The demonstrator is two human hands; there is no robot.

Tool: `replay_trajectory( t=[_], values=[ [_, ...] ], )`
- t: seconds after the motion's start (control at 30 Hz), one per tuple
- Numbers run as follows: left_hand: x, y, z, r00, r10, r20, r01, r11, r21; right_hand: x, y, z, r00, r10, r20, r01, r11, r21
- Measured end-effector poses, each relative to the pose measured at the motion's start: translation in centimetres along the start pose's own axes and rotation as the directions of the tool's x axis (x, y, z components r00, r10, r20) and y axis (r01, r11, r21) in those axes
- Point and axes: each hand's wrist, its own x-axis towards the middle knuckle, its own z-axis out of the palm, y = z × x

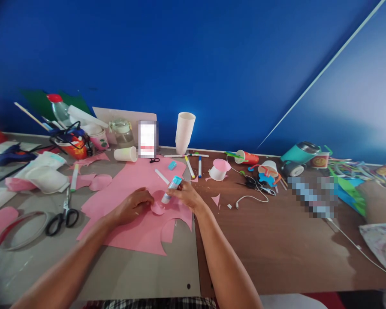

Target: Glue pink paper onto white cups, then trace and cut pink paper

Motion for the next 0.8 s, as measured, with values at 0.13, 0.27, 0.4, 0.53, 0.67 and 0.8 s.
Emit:
replay_trajectory(
  t=[0.13, 0.27, 0.4, 0.53, 0.67, 0.8],
  values=[
    [0.2, 0.7, -0.5, 0.999, -0.041, 0.002, 0.041, 0.999, -0.015, -0.1, -0.1, 0.2, 0.997, 0.026, 0.073, -0.016, 0.991, -0.133],
    [0.4, 1.0, -0.9, 0.999, -0.042, -0.026, 0.041, 0.998, -0.039, 0.1, 0.3, 0.5, 0.999, 0.042, 0.02, -0.031, 0.921, -0.389],
    [0.4, 0.6, -0.7, 0.996, -0.065, -0.065, 0.059, 0.994, -0.089, 0.5, 0.8, 0.6, 1.0, 0.016, -0.01, -0.019, 0.883, -0.469],
    [0.3, 0.4, -0.5, 0.993, -0.051, -0.105, 0.036, 0.989, -0.144, 0.7, 1.1, 0.6, 0.994, 0.006, -0.11, -0.06, 0.867, -0.495],
    [0.0, 0.2, -0.1, 0.996, 0.003, -0.087, -0.014, 0.991, -0.131, 0.7, 1.3, 0.8, 0.977, 0.014, -0.214, -0.111, 0.887, -0.447],
    [-0.2, -0.1, 0.4, 0.989, -0.056, -0.136, 0.037, 0.99, -0.133, 0.9, 1.8, 0.9, 0.959, 0.056, -0.279, -0.144, 0.94, -0.308]
  ],
)
